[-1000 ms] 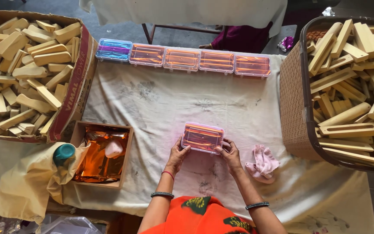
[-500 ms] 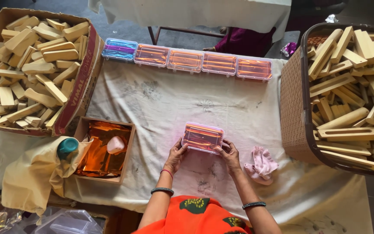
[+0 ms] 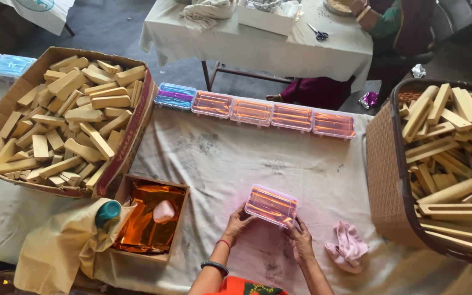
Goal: The person wraps small rectangular sandalwood blocks in gold-colored foil and places them into clear plastic containers.
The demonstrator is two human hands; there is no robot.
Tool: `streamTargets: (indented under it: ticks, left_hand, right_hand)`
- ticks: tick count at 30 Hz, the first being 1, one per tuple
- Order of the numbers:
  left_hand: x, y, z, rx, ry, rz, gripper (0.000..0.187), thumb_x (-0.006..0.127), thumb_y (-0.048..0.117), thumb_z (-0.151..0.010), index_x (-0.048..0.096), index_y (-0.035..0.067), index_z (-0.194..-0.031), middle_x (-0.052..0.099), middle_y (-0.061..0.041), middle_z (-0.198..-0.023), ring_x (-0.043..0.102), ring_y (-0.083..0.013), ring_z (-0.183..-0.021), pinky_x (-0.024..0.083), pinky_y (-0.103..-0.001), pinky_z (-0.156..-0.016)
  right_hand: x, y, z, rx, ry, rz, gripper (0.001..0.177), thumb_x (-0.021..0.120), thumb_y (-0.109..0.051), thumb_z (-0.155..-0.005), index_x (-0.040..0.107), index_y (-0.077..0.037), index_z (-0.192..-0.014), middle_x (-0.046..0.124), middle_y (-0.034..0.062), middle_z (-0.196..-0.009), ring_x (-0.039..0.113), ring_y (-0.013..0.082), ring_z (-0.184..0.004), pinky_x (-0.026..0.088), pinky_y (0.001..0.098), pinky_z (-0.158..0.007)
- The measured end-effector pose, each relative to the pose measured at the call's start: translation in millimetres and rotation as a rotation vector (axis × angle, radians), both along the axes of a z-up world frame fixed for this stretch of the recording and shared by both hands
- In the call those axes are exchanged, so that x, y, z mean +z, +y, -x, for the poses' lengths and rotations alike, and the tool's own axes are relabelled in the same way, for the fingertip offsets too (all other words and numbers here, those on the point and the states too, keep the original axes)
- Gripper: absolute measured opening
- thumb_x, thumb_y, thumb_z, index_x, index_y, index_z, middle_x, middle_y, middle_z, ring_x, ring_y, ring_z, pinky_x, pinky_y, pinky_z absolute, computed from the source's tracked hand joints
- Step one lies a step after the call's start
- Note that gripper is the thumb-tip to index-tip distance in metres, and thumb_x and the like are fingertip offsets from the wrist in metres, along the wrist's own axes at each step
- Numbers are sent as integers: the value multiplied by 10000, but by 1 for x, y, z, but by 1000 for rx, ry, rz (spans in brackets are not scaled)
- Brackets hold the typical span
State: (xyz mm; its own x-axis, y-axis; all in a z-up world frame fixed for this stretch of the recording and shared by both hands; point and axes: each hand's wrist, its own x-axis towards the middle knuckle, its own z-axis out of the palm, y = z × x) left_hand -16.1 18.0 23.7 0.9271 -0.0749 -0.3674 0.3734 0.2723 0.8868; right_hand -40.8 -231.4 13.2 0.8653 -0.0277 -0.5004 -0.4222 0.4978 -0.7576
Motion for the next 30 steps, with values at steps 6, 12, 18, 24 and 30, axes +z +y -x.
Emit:
streamTargets:
  ticks: [6,12,18,24,30]
  left_hand:
    - [-24,-1,-8,82,26,63,798,874,64,-775,531,75,-1495,734,-23,-1271,670,-97,-1117,577,-250,-948]
    - [-29,13,-11,-77,-71,-211,788,896,61,-741,545,76,-1446,810,-68,-925,755,-101,-836,624,-259,-786]
    - [-40,19,-22,-95,-65,-209,455,911,74,-747,698,8,-1144,802,-57,-890,747,-89,-797,643,-257,-706]
    - [-35,17,-23,-54,-25,-194,406,910,114,-759,670,-6,-1065,780,-88,-825,721,-101,-685,633,-279,-587]
    - [-9,24,-17,-81,-94,-260,372,880,148,-800,683,26,-1091,766,-55,-798,736,-141,-694,630,-311,-604]
  right_hand:
    - [-2,11,3,-80,83,8,595,738,-183,-869,558,-143,-1435,722,68,-1121,698,224,-942,574,429,-842]
    - [-7,1,-3,-103,76,19,548,738,-180,-864,603,-123,-1392,736,64,-1082,707,218,-907,591,427,-825]
    - [-9,4,-3,-84,78,29,543,734,-159,-860,600,-107,-1384,748,87,-1053,724,225,-893,589,425,-812]
    - [-12,6,0,-97,69,56,544,731,-169,-867,591,-98,-1387,745,83,-1060,723,238,-905,582,419,-811]
    - [-26,4,-1,-104,66,60,537,735,-158,-860,593,-108,-1376,738,93,-1060,721,250,-907,579,424,-808]
